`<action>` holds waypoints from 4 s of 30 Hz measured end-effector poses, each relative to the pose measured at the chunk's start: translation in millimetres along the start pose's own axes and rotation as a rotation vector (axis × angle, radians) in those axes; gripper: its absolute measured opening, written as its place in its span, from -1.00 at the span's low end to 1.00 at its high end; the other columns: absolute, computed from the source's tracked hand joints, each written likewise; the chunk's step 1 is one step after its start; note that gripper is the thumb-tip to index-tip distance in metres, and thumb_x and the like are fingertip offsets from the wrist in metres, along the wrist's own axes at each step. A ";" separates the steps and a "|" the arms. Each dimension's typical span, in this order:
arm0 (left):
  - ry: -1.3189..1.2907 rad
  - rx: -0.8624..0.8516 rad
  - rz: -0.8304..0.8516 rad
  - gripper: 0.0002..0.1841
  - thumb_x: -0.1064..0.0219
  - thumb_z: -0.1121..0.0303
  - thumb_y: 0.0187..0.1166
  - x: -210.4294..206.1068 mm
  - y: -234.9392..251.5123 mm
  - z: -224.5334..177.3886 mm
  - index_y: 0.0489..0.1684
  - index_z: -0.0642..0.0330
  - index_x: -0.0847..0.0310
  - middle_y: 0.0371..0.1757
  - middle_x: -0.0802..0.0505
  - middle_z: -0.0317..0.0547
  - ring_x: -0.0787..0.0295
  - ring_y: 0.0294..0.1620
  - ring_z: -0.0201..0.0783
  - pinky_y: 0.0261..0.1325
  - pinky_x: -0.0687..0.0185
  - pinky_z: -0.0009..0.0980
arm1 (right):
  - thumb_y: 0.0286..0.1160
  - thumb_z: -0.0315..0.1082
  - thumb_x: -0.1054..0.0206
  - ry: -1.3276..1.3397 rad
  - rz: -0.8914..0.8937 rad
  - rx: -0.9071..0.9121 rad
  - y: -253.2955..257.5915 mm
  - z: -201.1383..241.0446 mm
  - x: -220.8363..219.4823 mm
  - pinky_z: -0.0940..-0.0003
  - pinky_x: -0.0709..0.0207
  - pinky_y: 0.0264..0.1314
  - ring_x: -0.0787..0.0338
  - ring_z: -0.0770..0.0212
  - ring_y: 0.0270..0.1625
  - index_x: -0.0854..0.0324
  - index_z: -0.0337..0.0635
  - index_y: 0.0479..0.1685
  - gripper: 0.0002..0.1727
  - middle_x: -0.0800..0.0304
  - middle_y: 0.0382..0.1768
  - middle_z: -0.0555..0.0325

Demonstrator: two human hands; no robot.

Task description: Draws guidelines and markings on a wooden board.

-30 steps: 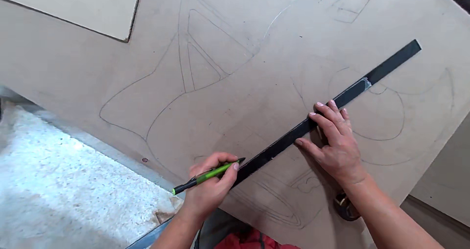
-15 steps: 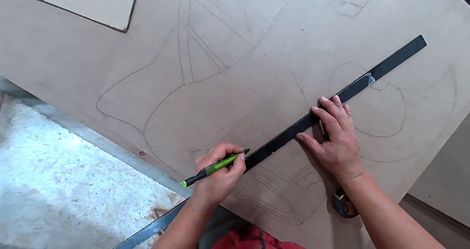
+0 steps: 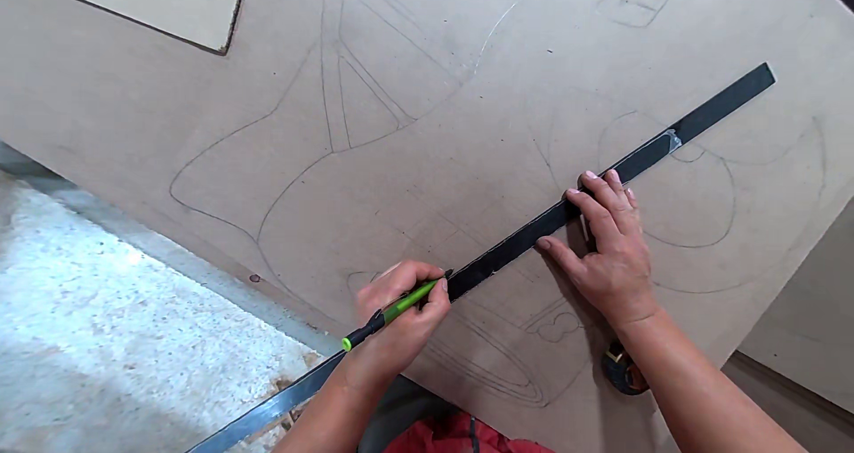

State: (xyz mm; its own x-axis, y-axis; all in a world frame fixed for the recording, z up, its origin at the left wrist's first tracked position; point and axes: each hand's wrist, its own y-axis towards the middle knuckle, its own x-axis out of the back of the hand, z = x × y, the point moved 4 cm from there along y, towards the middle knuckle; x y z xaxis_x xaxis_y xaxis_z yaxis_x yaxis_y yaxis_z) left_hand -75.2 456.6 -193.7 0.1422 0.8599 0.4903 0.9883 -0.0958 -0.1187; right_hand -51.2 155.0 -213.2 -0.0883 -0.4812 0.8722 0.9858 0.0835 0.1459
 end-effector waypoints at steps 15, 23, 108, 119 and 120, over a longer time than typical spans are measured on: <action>0.066 -0.043 -0.030 -0.90 -0.42 0.28 0.34 -1.2 -1.7 -1.6 -0.31 -0.02 -0.83 -0.39 -0.80 -0.51 -0.69 -0.45 -0.66 -0.47 -0.62 -0.70 | 0.47 0.39 -0.32 -0.073 0.044 -0.036 3.8 0.2 -3.2 -0.20 0.08 0.93 -0.09 0.03 0.91 -0.52 0.15 0.69 -0.17 -0.25 0.84 0.19; 0.077 -0.034 -0.033 -0.90 -0.42 0.28 0.33 -1.4 -1.6 -1.7 -0.31 -0.03 -0.83 -0.40 -0.81 -0.52 -0.69 -0.45 -0.66 -0.46 -0.63 -0.69 | 0.49 0.41 -0.27 -0.090 0.056 -0.042 4.3 -0.1 -4.4 -0.18 0.10 0.94 -0.06 0.05 0.92 -0.49 0.17 0.72 -0.16 -0.21 0.85 0.22; -0.044 -0.019 0.141 -0.92 -0.43 0.28 0.38 -20.4 -8.3 -5.1 -0.27 -0.08 -0.82 -0.43 -0.83 -0.52 -0.70 -0.52 -0.61 -0.54 -0.63 -0.64 | 0.44 0.26 -0.45 0.042 0.039 -0.051 -31.8 -24.9 22.7 -0.25 0.03 0.91 -0.14 -0.06 0.89 -0.65 0.12 0.55 -0.29 -0.39 0.76 0.16; -0.008 -0.048 0.112 -0.92 -0.42 0.30 0.35 -22.2 -9.9 -6.3 -0.32 -0.07 -0.83 -0.43 -0.80 -0.53 -0.66 -0.52 -0.65 -0.55 -0.60 -0.67 | 0.46 0.27 -0.42 0.025 0.051 -0.065 -30.0 -24.1 22.1 -0.23 0.05 0.92 -0.12 -0.04 0.90 -0.64 0.14 0.57 -0.29 -0.36 0.78 0.18; 0.005 -0.047 0.111 -0.92 -0.42 0.30 0.35 -22.3 -9.9 -6.8 -0.32 -0.07 -0.83 -0.43 -0.80 -0.54 -0.66 -0.52 -0.66 -0.54 -0.59 -0.68 | 0.46 0.28 -0.41 0.021 0.052 -0.063 -29.0 -24.2 21.8 -0.24 0.05 0.92 -0.11 -0.04 0.90 -0.64 0.14 0.57 -0.29 -0.36 0.78 0.17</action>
State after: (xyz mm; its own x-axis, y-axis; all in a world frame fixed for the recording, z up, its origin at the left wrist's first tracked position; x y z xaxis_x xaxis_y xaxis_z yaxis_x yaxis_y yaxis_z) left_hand -87.8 435.0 -197.6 0.2512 0.8400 0.4810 0.9679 -0.2140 -0.1318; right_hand -78.3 121.0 -209.7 -0.0342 -0.4960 0.8676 0.9961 0.0539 0.0701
